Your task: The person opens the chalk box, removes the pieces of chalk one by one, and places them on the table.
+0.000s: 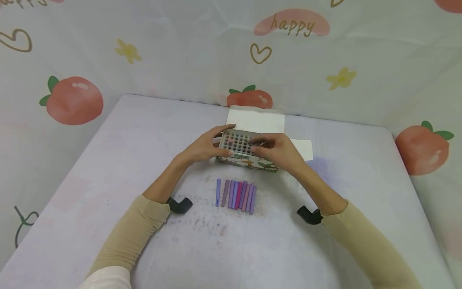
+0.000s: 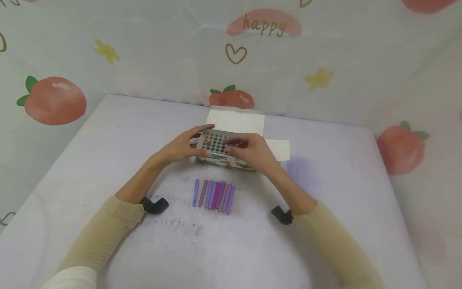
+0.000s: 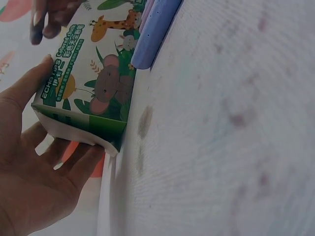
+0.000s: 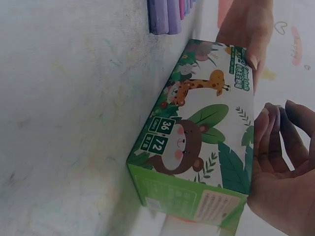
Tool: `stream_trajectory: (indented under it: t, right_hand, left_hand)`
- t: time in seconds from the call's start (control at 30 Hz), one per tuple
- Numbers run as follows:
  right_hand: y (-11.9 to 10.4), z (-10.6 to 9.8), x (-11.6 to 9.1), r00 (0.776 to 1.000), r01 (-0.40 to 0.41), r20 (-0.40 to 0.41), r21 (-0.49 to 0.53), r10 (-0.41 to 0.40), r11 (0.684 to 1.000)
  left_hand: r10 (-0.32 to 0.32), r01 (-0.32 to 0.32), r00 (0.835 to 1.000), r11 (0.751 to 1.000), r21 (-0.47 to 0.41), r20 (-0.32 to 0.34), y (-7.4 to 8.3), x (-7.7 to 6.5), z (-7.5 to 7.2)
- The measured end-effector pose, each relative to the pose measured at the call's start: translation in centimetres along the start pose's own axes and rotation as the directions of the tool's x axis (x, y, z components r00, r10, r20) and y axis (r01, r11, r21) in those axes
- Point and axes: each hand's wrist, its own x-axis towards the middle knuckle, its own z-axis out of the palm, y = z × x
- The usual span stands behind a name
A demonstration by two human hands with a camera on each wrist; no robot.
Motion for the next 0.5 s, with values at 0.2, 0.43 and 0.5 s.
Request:
stream_trajectory:
  t: [0.2,0.43,0.5]
  right_hand:
    - [0.0,0.3,1.6,0.999,0.024,0.023,-0.033,-0.023,0.999]
    - [-0.1,0.9,3.0,0.999,0.037,0.038,-0.073,-0.034,0.997]
    - [0.0,1.1,3.4,0.998,0.037,0.045,-0.065,-0.034,0.997]
  left_hand:
    - [0.005,-0.004,1.000,1.000,-0.010,0.014,0.1,0.1,0.0]
    - [0.010,-0.010,1.000,1.000,-0.008,0.017,0.0,0.1,0.0]
    - [0.011,-0.011,1.000,1.000,-0.008,0.013,0.0,0.0,-0.1]
